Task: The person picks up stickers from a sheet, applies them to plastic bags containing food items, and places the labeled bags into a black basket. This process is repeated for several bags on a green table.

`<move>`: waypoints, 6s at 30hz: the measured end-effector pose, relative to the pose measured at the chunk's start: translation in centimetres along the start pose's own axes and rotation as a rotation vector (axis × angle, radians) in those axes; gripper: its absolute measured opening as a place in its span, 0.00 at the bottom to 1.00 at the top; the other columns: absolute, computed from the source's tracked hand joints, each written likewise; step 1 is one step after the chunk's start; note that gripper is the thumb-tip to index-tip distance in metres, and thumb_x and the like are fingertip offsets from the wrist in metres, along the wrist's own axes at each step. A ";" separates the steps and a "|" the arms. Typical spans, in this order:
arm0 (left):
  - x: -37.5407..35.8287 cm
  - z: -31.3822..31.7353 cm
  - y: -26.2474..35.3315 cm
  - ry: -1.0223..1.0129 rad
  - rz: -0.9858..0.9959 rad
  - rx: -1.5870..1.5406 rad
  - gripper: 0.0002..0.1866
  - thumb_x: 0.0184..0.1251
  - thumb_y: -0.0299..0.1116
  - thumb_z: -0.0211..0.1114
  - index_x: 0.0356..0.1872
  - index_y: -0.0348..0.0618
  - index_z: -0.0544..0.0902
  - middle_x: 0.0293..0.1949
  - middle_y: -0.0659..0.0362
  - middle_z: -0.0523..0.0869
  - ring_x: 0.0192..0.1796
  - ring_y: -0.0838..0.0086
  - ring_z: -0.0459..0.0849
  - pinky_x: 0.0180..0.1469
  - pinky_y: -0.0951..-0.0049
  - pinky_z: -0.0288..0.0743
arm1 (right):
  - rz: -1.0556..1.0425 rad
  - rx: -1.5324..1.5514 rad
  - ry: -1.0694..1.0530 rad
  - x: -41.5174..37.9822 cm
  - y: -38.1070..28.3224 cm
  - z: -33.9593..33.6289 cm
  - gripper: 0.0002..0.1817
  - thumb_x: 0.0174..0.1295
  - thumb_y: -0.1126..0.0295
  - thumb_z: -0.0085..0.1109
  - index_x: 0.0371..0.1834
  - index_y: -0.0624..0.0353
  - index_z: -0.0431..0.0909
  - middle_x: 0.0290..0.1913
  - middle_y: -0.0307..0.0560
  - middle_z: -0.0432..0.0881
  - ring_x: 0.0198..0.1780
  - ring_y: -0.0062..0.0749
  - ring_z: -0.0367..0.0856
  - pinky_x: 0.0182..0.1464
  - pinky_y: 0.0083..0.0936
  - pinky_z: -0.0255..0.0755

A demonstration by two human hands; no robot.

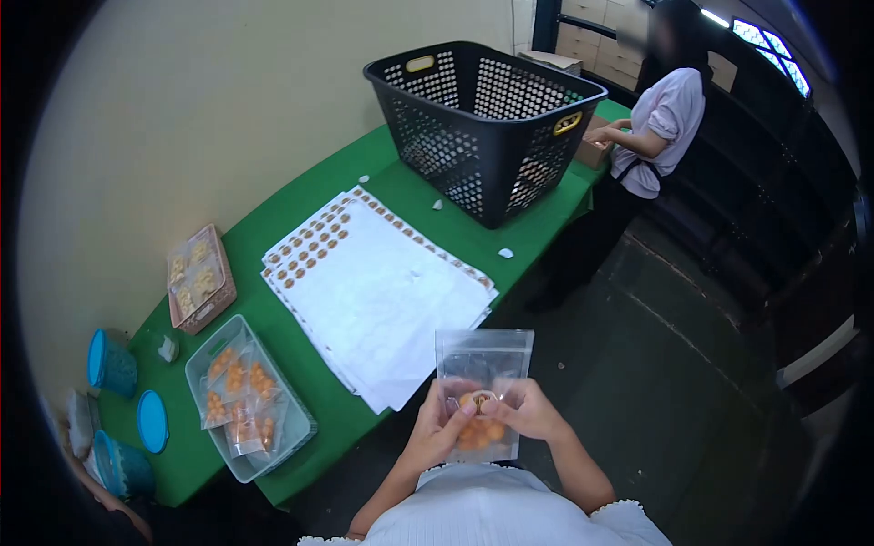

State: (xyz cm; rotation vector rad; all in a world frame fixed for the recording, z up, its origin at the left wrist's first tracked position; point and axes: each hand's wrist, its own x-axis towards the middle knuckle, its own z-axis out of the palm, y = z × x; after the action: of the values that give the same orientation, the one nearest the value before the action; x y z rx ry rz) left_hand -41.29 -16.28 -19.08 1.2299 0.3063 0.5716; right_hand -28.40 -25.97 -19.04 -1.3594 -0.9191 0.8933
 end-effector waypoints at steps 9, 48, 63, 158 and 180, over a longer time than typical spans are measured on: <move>3.2 8.4 -2.7 -0.099 -0.034 0.350 0.15 0.59 0.38 0.57 0.21 0.36 0.73 0.14 0.65 0.73 0.17 0.88 0.65 0.18 0.84 0.58 | -0.005 -0.099 0.018 -4.4 -1.7 -9.5 0.20 0.56 0.56 0.53 0.18 0.63 0.73 0.13 0.34 0.67 0.18 0.12 0.60 0.18 0.16 0.56; 24.7 20.6 -5.0 -0.651 0.172 0.490 0.15 0.64 0.36 0.46 0.24 0.35 0.73 0.11 0.58 0.68 0.14 0.79 0.66 0.18 0.76 0.60 | -0.123 -0.296 0.503 1.6 -2.8 -26.9 0.12 0.57 0.66 0.51 0.26 0.64 0.77 0.18 0.40 0.76 0.21 0.14 0.70 0.22 0.18 0.65; 27.9 16.0 -5.2 -0.488 0.058 0.451 0.14 0.64 0.37 0.48 0.31 0.35 0.76 0.12 0.60 0.70 0.16 0.82 0.66 0.19 0.78 0.61 | -0.103 -0.228 0.267 9.0 -4.1 -27.0 0.12 0.57 0.66 0.51 0.28 0.65 0.76 0.20 0.40 0.76 0.23 0.14 0.70 0.25 0.18 0.66; 22.3 10.2 -2.1 0.835 0.230 0.831 0.05 0.49 0.25 0.61 0.26 0.34 0.80 0.23 0.54 0.80 0.26 0.75 0.79 0.30 0.79 0.69 | -0.713 -0.292 -0.570 25.0 -2.1 -17.9 0.02 0.47 0.78 0.56 0.22 0.64 0.73 0.20 0.46 0.70 0.24 0.33 0.68 0.26 0.24 0.59; 23.6 6.7 -3.2 0.647 0.217 0.778 0.06 0.60 0.26 0.48 0.31 0.36 0.73 0.24 0.51 0.73 0.25 0.61 0.74 0.28 0.72 0.67 | -0.223 -0.071 -0.410 24.1 -0.4 -18.5 0.05 0.54 0.77 0.51 0.31 0.66 0.76 0.29 0.43 0.76 0.32 0.22 0.73 0.37 0.19 0.67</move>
State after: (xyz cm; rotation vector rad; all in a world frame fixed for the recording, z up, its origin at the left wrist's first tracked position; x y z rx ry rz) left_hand -17.65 -8.99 -17.99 1.8113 1.0166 1.0980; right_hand -1.96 -11.08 -18.23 -1.1227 -1.3989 0.9907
